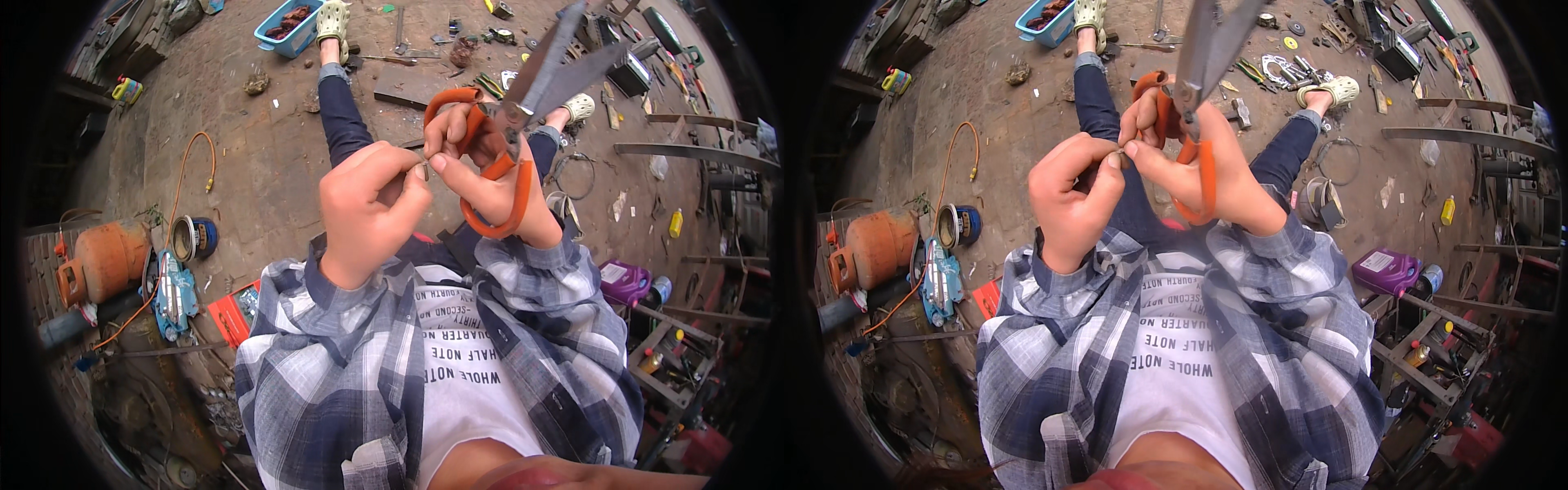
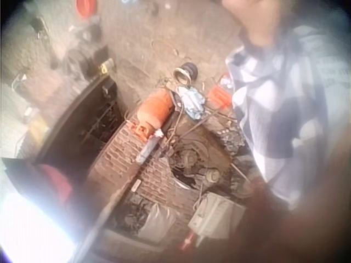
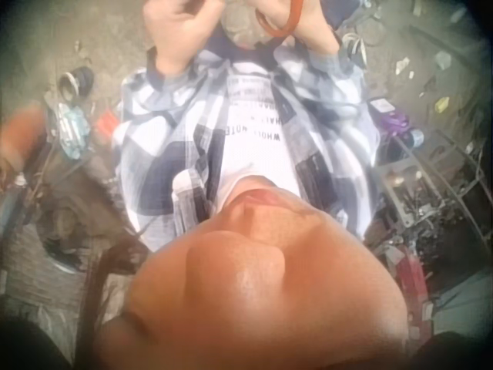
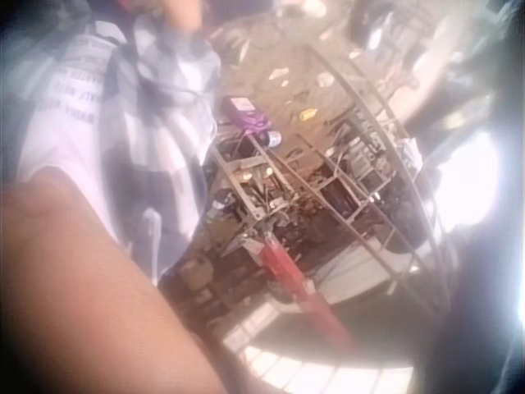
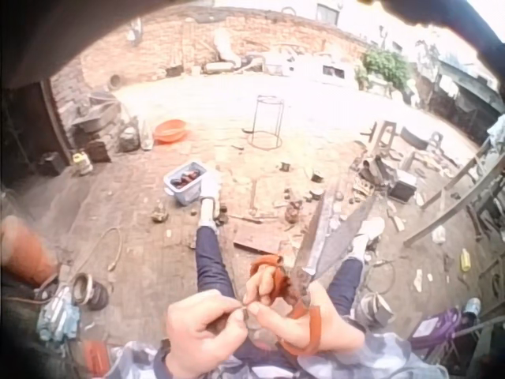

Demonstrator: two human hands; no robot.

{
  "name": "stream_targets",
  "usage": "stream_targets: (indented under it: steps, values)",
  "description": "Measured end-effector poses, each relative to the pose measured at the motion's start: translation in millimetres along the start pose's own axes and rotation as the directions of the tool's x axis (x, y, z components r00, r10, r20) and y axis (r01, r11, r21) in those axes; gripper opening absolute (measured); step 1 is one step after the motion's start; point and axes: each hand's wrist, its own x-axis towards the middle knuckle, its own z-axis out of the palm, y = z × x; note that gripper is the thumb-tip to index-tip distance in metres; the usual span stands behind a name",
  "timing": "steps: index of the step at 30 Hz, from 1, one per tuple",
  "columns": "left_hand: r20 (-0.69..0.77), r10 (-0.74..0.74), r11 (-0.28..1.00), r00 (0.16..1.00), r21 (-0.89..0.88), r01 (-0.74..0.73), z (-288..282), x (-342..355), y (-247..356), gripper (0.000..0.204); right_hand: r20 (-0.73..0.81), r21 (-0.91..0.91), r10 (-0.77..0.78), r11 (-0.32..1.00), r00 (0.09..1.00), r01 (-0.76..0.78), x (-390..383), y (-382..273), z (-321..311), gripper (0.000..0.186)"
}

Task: The person sits on the ground in a workshop and uses orange-handled shears to cut a small metal piece. They repeatedly reposition the piece and snip small sections, dropping the cut pieces onto the floor.

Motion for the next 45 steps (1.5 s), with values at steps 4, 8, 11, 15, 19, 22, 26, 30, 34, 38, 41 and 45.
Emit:
stream_targets:
  steps: [4,8,11,15,19,22,26,30,34,38,41,45]
  values:
    - [-0.053,0.072,0.996,0.996,0.049,-0.07,6.2,-0.8,-1.0,0.002,-0.042,0.255,0.261,0.936,0.965,-0.242,-0.4,-9.0,3.1,0.02]
    - [-0.076,0.062,0.994,0.995,-0.086,-0.068,10.5,2.8,0.0,0.003,0.051,0.586,0.346,0.749,0.937,-0.308,0.9,-4.8,4.5,0.021]
    - [-0.03,-0.052,0.967,0.998,-0.25,0.043,10.5,3.8,1.5,0.006,0.03,0.68,0.338,0.683,0.941,-0.267,-0.2,0.1,8.8,0.017]
    - [0.023,-0.142,0.918,0.99,-0.372,0.14,5.8,-0.7,-6.7,0.01,-0.007,0.727,0.295,0.658,0.956,-0.197,3.1,0.4,3.3,0.016]
    - [0.07,-0.199,0.881,0.977,-0.424,0.21,-0.9,-2.9,-9.2,0.014,-0.099,0.594,0.227,0.795,0.969,-0.126,-1.1,4.7,-8.0,0.019]
    - [0.057,-0.164,0.885,0.985,-0.432,0.172,4.0,-0.5,-9.1,0.014,-0.249,0.328,0.241,0.932,0.938,-0.153,-1.9,1.8,-0.5,0.027]
    - [-0.034,-0.132,0.921,0.991,-0.375,0.11,5.6,-0.7,-7.6,0.006,-0.23,-0.017,0.037,0.999,0.972,-0.042,-6.9,11.0,1.4,0.039]
    - [-0.151,-0.051,0.979,0.987,-0.205,0.019,8.2,-0.7,-8.8,0.005,-0.095,-0.533,-0.159,0.842,0.983,0.085,-15.0,7.3,1.2,0.06]
    - [-0.219,-0.033,0.988,0.975,-0.157,-0.002,6.8,-3.4,-8.3,0.009,-0.004,-0.74,-0.249,0.652,0.968,0.165,-14.7,7.0,10.1,0.066]
    - [-0.228,-0.012,0.994,0.974,-0.112,-0.014,5.0,-6.5,-9.3,0.013,-0.022,-0.815,-0.236,0.567,0.971,0.12,-18.2,6.0,13.3,0.067]
    - [-0.239,0.016,0.997,0.971,-0.075,-0.035,4.9,-7.3,-10.7,0.013,-0.017,-0.805,-0.236,0.579,0.972,0.127,-18.9,8.6,12.3,0.067]
    - [-0.241,0.058,0.998,0.969,0.012,-0.057,6.9,-6.8,-11.5,0.014,-0.006,-0.796,-0.193,0.594,0.981,0.112,-19.1,6.6,9.2,0.068]
